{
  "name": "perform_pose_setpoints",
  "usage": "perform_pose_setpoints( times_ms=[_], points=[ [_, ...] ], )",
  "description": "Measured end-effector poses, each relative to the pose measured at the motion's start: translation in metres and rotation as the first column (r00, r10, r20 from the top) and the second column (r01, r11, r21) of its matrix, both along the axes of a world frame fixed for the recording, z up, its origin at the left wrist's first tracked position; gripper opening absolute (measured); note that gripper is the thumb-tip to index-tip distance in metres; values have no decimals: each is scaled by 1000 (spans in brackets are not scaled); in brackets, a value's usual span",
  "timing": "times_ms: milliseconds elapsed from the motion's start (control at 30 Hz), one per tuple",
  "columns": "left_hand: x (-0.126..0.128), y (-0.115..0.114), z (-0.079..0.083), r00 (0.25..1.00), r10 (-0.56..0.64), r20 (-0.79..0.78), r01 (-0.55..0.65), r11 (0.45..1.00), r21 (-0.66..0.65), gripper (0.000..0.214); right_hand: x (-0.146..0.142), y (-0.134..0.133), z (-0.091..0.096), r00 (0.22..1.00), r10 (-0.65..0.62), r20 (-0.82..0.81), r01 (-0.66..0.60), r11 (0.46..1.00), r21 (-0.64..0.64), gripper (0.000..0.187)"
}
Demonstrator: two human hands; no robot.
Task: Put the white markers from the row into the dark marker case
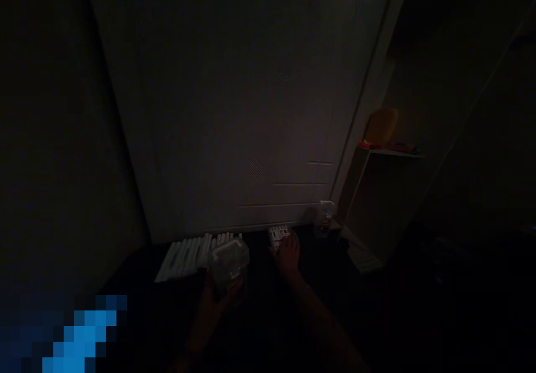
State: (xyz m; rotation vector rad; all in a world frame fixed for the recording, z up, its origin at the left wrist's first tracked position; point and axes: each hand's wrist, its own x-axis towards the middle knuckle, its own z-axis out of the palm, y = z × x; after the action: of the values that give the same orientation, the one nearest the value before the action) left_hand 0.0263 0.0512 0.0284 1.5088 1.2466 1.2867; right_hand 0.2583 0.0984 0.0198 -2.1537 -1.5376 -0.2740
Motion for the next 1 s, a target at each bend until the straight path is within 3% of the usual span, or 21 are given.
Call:
perform_pose_setpoints(
  times_ms=[167, 300, 400, 533, 767, 900, 1000],
  points=[
    [2, 1, -5, 996, -90, 9, 91, 995, -38, 85, 15, -2, -6, 999, 39, 38, -38, 999, -28, 54],
    [4, 2, -9, 992, -125, 28, 126, 992, -31, 80, 40, -12, -2, 981, 172, 89, -164, 982, -92, 52],
    [4, 4, -12, 993, -118, 10, 118, 992, -49, 79, 67, -18, 7, 927, 338, 162, -315, 937, -152, 52],
    [1, 7, -17, 990, -131, -52, 129, 991, -42, 81, 104, -17, 20, 793, 554, 253, -482, 825, -296, 45],
    [-8, 16, -24, 969, -245, -22, 240, 962, -129, 75, 137, -4, 31, 738, 573, 356, -432, 807, -402, 46],
    [-13, 19, -23, 962, -271, -37, 263, 953, -150, 70, 144, 5, 31, 737, 616, 278, -480, 767, -426, 48],
    [-14, 18, -24, 964, -264, -16, 259, 954, -153, 69, 145, 10, 32, 768, 603, 214, -484, 767, -422, 51]
  ],
)
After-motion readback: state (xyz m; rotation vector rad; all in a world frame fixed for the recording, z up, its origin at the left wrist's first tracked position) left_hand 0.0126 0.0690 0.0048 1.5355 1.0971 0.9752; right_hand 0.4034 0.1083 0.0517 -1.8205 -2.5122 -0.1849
